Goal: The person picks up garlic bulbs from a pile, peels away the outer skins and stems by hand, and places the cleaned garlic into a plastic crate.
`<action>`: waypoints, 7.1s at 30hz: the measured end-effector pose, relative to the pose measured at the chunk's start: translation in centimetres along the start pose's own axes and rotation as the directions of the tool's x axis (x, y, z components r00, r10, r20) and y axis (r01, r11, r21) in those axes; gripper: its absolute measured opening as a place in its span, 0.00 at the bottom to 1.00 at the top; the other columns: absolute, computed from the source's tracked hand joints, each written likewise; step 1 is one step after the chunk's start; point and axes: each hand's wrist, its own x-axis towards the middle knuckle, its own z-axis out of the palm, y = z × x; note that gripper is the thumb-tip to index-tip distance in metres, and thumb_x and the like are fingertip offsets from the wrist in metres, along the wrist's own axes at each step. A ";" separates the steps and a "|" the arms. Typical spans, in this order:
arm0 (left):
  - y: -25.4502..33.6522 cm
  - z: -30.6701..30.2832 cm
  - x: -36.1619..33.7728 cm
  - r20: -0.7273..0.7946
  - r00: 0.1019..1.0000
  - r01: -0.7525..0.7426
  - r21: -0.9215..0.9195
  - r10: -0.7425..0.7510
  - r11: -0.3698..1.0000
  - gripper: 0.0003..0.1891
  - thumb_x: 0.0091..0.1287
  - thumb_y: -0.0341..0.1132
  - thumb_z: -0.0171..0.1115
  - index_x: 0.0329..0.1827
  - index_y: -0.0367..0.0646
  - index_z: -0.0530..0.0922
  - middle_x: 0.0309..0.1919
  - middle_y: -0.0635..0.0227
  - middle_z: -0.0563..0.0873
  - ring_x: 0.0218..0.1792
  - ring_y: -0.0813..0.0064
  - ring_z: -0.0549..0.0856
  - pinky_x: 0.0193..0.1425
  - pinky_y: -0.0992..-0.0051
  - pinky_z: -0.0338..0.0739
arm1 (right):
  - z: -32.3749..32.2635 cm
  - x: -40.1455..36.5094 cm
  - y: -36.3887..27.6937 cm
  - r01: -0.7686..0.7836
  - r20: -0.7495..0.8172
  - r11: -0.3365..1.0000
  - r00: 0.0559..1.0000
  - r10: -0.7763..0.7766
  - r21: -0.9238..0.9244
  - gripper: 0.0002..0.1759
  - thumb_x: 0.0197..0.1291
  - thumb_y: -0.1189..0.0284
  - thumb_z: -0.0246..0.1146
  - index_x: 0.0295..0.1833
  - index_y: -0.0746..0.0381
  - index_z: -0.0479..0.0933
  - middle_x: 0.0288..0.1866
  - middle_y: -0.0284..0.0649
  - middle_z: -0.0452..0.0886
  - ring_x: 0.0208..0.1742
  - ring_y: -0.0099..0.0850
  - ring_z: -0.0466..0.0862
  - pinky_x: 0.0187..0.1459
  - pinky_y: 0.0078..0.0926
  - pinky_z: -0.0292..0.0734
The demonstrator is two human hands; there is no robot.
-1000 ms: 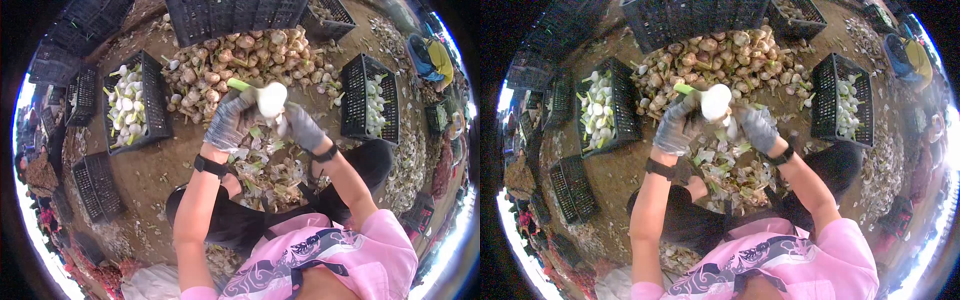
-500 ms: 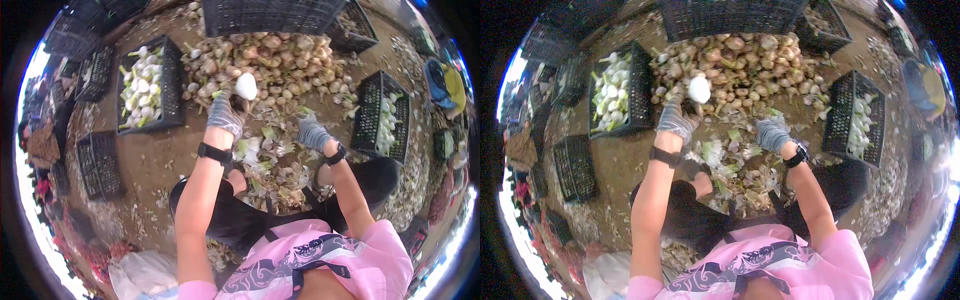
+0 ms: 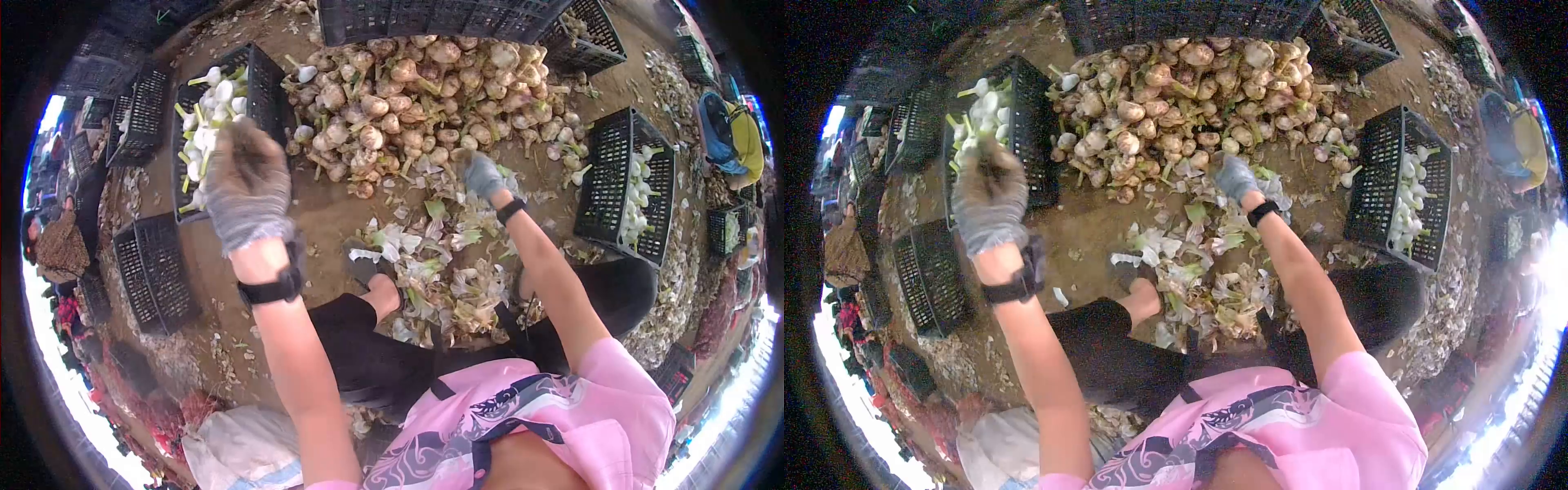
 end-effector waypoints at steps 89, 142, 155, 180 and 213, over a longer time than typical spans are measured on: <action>-9.6 2.3 -6.1 0.465 0.663 0.055 0.751 -0.586 0.658 0.17 0.60 0.44 0.61 0.43 0.40 0.77 0.37 0.71 0.81 0.38 0.82 0.78 0.42 0.81 0.73 | -11.8 -8.2 -15.2 -0.288 0.272 -0.409 0.957 -0.097 0.866 0.14 0.58 0.65 0.54 0.45 0.63 0.71 0.36 0.38 0.79 0.32 0.27 0.80 0.29 0.20 0.79; -10.5 -2.7 0.1 -0.267 0.900 0.396 0.164 -0.345 0.904 0.13 0.57 0.43 0.64 0.34 0.42 0.75 0.25 0.70 0.79 0.22 0.79 0.76 0.19 0.82 0.76 | -7.6 -8.7 -11.4 0.162 0.472 0.908 0.881 0.044 -0.387 0.17 0.51 0.67 0.55 0.44 0.67 0.74 0.40 0.52 0.78 0.43 0.46 0.78 0.45 0.36 0.73; 2.0 -1.4 1.9 -0.285 0.861 -0.342 0.290 0.422 0.894 0.13 0.64 0.33 0.52 0.47 0.32 0.71 0.48 0.56 0.74 0.47 0.65 0.74 0.47 0.71 0.79 | 7.4 -0.7 11.8 0.048 0.337 0.965 0.941 0.044 -0.260 0.17 0.53 0.61 0.55 0.38 0.65 0.75 0.36 0.55 0.78 0.40 0.51 0.78 0.40 0.37 0.74; -14.0 -4.8 -2.9 0.264 0.952 -0.179 0.890 -0.154 0.419 0.31 0.50 0.24 0.64 0.59 0.36 0.65 0.52 0.63 0.73 0.49 0.71 0.75 0.52 0.75 0.73 | -6.3 -3.6 -9.3 0.032 -0.175 0.638 0.971 0.162 0.769 0.18 0.55 0.63 0.62 0.46 0.65 0.74 0.35 0.35 0.79 0.38 0.22 0.77 0.39 0.22 0.74; -14.9 -3.7 -2.2 0.611 0.723 -0.665 0.742 -0.322 -0.086 0.15 0.57 0.37 0.60 0.43 0.37 0.73 0.26 0.49 0.80 0.27 0.54 0.80 0.28 0.64 0.74 | -10.8 -12.1 -18.4 0.265 -0.256 0.915 0.948 -0.189 0.306 0.17 0.49 0.69 0.65 0.44 0.65 0.75 0.34 0.43 0.80 0.32 0.33 0.79 0.38 0.26 0.74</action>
